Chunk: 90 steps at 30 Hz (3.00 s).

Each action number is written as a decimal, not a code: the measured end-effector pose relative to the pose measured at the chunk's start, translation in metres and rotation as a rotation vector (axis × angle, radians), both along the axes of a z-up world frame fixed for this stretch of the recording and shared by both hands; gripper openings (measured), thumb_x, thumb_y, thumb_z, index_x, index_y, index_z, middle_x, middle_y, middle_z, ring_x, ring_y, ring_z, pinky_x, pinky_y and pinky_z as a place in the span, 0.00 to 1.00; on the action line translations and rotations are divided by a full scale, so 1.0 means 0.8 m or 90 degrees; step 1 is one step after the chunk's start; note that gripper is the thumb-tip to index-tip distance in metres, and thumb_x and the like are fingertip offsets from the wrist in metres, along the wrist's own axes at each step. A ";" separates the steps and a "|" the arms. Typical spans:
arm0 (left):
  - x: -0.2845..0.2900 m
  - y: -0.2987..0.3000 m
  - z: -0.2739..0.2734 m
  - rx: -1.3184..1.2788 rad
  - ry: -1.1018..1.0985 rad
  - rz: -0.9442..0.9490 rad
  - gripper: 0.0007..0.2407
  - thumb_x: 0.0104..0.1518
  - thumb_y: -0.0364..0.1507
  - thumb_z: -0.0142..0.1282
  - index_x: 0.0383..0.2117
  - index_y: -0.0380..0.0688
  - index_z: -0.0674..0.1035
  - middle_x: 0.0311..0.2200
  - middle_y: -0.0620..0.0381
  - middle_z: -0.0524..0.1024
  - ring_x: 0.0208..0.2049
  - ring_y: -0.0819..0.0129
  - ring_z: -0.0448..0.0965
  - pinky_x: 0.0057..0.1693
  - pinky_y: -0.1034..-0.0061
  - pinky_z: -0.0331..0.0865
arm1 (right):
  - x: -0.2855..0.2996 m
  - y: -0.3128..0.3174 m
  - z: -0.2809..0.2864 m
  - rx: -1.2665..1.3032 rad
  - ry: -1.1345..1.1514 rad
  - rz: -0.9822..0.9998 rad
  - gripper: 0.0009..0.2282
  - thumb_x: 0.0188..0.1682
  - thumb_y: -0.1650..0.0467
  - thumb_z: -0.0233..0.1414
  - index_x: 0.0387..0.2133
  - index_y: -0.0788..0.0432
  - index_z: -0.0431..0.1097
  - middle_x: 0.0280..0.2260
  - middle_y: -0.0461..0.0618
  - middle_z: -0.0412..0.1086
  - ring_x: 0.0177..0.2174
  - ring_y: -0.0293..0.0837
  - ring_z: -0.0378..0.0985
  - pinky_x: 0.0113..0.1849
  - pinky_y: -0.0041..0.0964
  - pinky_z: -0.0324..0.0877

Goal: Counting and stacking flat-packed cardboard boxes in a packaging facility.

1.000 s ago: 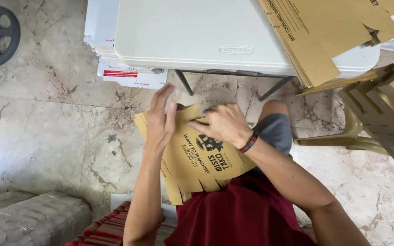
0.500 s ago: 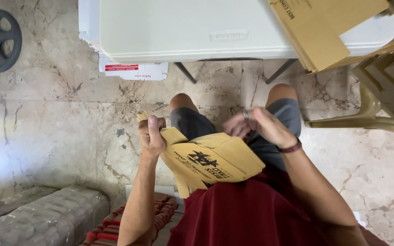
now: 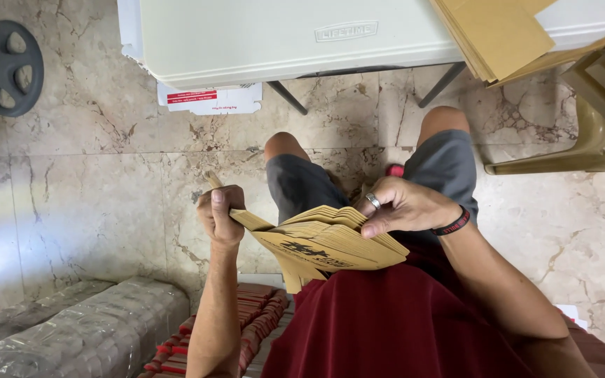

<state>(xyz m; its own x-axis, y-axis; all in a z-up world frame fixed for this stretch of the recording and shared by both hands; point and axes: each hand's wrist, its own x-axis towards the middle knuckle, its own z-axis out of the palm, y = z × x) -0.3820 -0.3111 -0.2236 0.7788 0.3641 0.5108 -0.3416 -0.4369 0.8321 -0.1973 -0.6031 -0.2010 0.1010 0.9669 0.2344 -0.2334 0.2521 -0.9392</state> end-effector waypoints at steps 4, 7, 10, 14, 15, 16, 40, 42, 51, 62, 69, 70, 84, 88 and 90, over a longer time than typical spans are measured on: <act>-0.001 0.000 0.002 -0.017 -0.035 -0.015 0.27 0.71 0.30 0.29 0.05 0.50 0.63 0.04 0.62 0.55 0.06 0.69 0.52 0.19 0.76 0.52 | -0.004 0.004 -0.007 0.018 0.012 0.004 0.07 0.50 0.71 0.60 0.26 0.64 0.80 0.16 0.43 0.69 0.19 0.32 0.61 0.21 0.31 0.60; -0.003 -0.001 0.003 -0.029 -0.044 -0.018 0.28 0.71 0.30 0.30 0.04 0.51 0.64 0.03 0.62 0.56 0.05 0.71 0.54 0.18 0.78 0.52 | -0.005 0.005 0.000 0.020 0.027 0.005 0.10 0.51 0.72 0.59 0.21 0.64 0.77 0.13 0.42 0.61 0.17 0.33 0.57 0.20 0.31 0.56; -0.008 0.008 -0.011 -0.019 -0.052 -0.015 0.27 0.71 0.29 0.30 0.05 0.51 0.63 0.04 0.64 0.55 0.05 0.71 0.52 0.18 0.78 0.51 | -0.008 0.006 0.012 0.027 0.018 -0.036 0.07 0.51 0.71 0.58 0.27 0.64 0.77 0.14 0.45 0.64 0.15 0.32 0.57 0.19 0.29 0.56; -0.005 0.003 -0.006 -0.003 -0.066 -0.012 0.27 0.71 0.30 0.30 0.05 0.49 0.62 0.04 0.60 0.53 0.06 0.67 0.51 0.18 0.75 0.51 | -0.012 0.009 0.030 0.042 0.002 -0.091 0.07 0.51 0.71 0.57 0.36 0.65 0.77 0.14 0.47 0.67 0.13 0.31 0.56 0.17 0.26 0.55; -0.003 0.000 -0.007 -0.016 -0.075 -0.022 0.27 0.71 0.29 0.31 0.05 0.49 0.62 0.05 0.60 0.53 0.06 0.67 0.51 0.18 0.74 0.51 | -0.013 0.009 0.034 0.047 -0.005 -0.123 0.10 0.51 0.70 0.56 0.41 0.65 0.77 0.15 0.49 0.69 0.11 0.30 0.56 0.16 0.25 0.55; -0.001 -0.002 -0.008 -0.030 -0.084 -0.032 0.27 0.71 0.28 0.31 0.05 0.49 0.61 0.05 0.60 0.53 0.06 0.67 0.51 0.18 0.74 0.51 | -0.014 0.009 0.038 0.052 -0.012 -0.154 0.12 0.51 0.70 0.55 0.45 0.65 0.77 0.15 0.50 0.71 0.10 0.29 0.55 0.15 0.24 0.55; -0.006 0.002 -0.016 -0.038 -0.098 -0.043 0.27 0.72 0.28 0.32 0.05 0.49 0.63 0.05 0.60 0.54 0.06 0.67 0.52 0.18 0.76 0.51 | -0.010 0.006 0.027 0.027 -0.056 -0.141 0.15 0.42 0.73 0.65 0.44 0.63 0.78 0.33 0.58 0.82 0.19 0.30 0.67 0.19 0.24 0.55; -0.006 0.004 -0.019 -0.037 -0.098 -0.043 0.27 0.72 0.27 0.32 0.05 0.49 0.63 0.05 0.60 0.54 0.06 0.67 0.52 0.18 0.76 0.51 | -0.010 0.008 0.032 0.025 -0.051 -0.143 0.15 0.43 0.74 0.65 0.44 0.64 0.78 0.33 0.58 0.82 0.19 0.30 0.67 0.19 0.24 0.55; -0.003 0.003 -0.019 -0.037 -0.090 -0.047 0.27 0.72 0.28 0.32 0.05 0.49 0.63 0.04 0.60 0.54 0.06 0.68 0.52 0.18 0.76 0.51 | -0.021 0.006 0.016 0.035 -0.122 -0.232 0.22 0.46 0.79 0.55 0.57 0.64 0.69 0.13 0.46 0.70 0.11 0.31 0.54 0.16 0.23 0.53; -0.005 0.004 -0.019 -0.043 -0.078 -0.057 0.27 0.71 0.28 0.32 0.05 0.49 0.63 0.05 0.61 0.54 0.06 0.69 0.51 0.19 0.76 0.50 | -0.009 0.007 0.044 0.030 -0.096 -0.160 0.23 0.45 0.76 0.59 0.57 0.57 0.69 0.18 0.48 0.73 0.12 0.30 0.53 0.16 0.22 0.57; -0.004 0.002 -0.013 -0.040 -0.073 -0.059 0.27 0.71 0.28 0.32 0.05 0.48 0.63 0.05 0.60 0.54 0.07 0.68 0.51 0.19 0.76 0.51 | -0.015 0.002 0.023 -0.001 -0.073 -0.161 0.23 0.44 0.74 0.62 0.56 0.56 0.71 0.35 0.54 0.81 0.14 0.29 0.59 0.16 0.22 0.60; -0.004 0.002 -0.011 -0.042 -0.074 -0.062 0.26 0.71 0.28 0.31 0.05 0.48 0.63 0.05 0.60 0.54 0.07 0.68 0.51 0.19 0.76 0.51 | -0.015 0.002 0.023 0.000 -0.074 -0.165 0.23 0.44 0.74 0.62 0.55 0.56 0.71 0.35 0.53 0.80 0.14 0.29 0.59 0.16 0.22 0.60; -0.001 -0.003 0.001 -0.032 -0.064 -0.068 0.27 0.72 0.29 0.31 0.05 0.49 0.63 0.04 0.61 0.54 0.06 0.68 0.52 0.19 0.76 0.51 | -0.024 0.001 0.022 0.020 -0.089 -0.215 0.19 0.45 0.77 0.59 0.52 0.60 0.73 0.28 0.51 0.74 0.14 0.31 0.58 0.17 0.24 0.59; -0.002 -0.004 0.004 -0.028 -0.057 -0.067 0.27 0.72 0.30 0.30 0.06 0.49 0.63 0.04 0.61 0.54 0.06 0.68 0.52 0.19 0.75 0.52 | -0.029 0.007 0.023 0.028 -0.094 -0.230 0.18 0.46 0.77 0.58 0.52 0.61 0.73 0.25 0.50 0.72 0.14 0.32 0.58 0.17 0.25 0.59; -0.003 -0.004 0.001 -0.032 -0.058 -0.068 0.27 0.72 0.30 0.31 0.06 0.50 0.63 0.05 0.61 0.54 0.06 0.68 0.52 0.19 0.75 0.51 | -0.027 0.005 0.022 0.030 -0.095 -0.235 0.18 0.46 0.78 0.57 0.51 0.62 0.73 0.24 0.49 0.71 0.14 0.32 0.57 0.18 0.25 0.59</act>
